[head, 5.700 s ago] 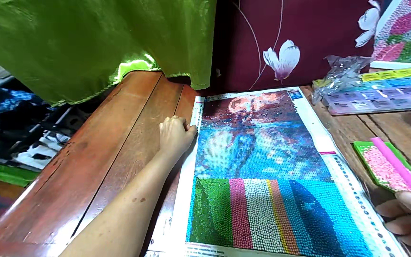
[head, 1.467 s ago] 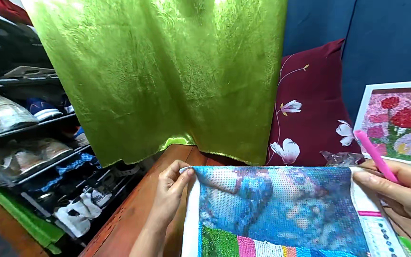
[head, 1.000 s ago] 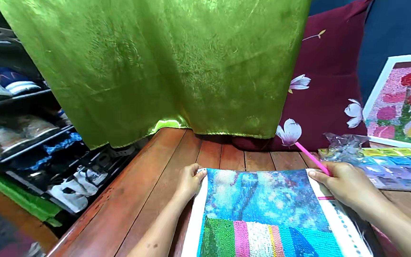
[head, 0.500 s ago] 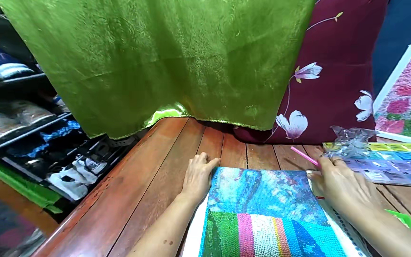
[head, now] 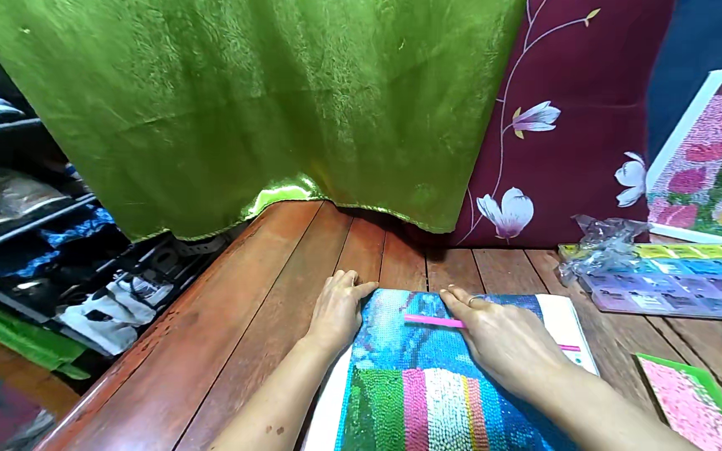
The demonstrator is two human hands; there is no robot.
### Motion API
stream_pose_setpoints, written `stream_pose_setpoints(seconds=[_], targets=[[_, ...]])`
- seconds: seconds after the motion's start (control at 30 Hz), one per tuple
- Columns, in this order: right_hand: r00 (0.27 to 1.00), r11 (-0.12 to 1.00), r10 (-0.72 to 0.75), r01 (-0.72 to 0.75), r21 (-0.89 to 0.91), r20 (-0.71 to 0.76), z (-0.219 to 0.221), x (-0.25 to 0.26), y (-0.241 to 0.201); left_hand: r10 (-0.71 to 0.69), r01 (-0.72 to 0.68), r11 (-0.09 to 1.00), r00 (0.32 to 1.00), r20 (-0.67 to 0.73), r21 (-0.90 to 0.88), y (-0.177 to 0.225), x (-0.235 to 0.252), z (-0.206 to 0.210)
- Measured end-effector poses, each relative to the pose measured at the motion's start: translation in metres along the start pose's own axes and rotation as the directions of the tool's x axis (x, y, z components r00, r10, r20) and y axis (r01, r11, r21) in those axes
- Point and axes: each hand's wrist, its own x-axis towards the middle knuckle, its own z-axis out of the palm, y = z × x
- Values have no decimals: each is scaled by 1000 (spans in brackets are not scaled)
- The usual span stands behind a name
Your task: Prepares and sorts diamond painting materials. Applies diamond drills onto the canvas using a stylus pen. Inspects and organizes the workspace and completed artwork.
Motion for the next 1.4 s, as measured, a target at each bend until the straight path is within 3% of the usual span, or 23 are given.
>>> stream_pose_setpoints(seconds=[0.1, 0.2, 0.27, 0.33, 0.4, 0.47, 0.63, 0.9, 1.03, 1.13, 1.27, 1.4], targets=[[992, 999, 36, -31, -45, 122, -3, 0, -4, 159, -172, 984, 960, -229, -38, -1, 0, 9], [973, 996, 70, -58, -60, 219, -8, 3, -7, 187, -204, 977, 963, -195, -69, -2, -1, 12], [986, 998, 62, -65, 13, 157, -6, 1, -5, 123, -127, 987, 991, -43, -102, -2, -2, 8], [998, 979, 58, -54, 196, -12, -4, -2, 2, 59, -50, 988, 997, 57, -145, -2, -1, 5], [986, 941, 109, -61, 332, -129, -9, -4, 14, 44, -32, 984, 997, 65, -176, -6, -1, 5], [961, 938, 181, -106, 331, -207, -21, -8, 33, 45, -38, 983, 998, 37, -178, -12, -1, 6], [884, 898, 424, -383, 218, -197, -42, -20, 78, 14, -23, 984, 999, -49, -178, -18, 0, 6], [853, 879, 457, -390, 275, -251, -39, -29, 100, 2, -25, 961, 997, -83, -276, -18, 1, 3], [847, 836, 521, -482, 263, -105, -42, -33, 109, -82, 35, 953, 986, -146, -302, -18, 2, 1], [816, 730, 576, -539, 420, 45, -40, -34, 115, -244, 200, 955, 950, -196, -219, -17, 4, -9], [763, 509, 611, -584, 633, 213, -44, -32, 104, -411, 406, 883, 911, 32, -237, -10, 11, -29], [731, 372, 613, -602, 706, 300, -44, -29, 92, -466, 489, 755, 869, 168, -438, -8, 12, -32]])
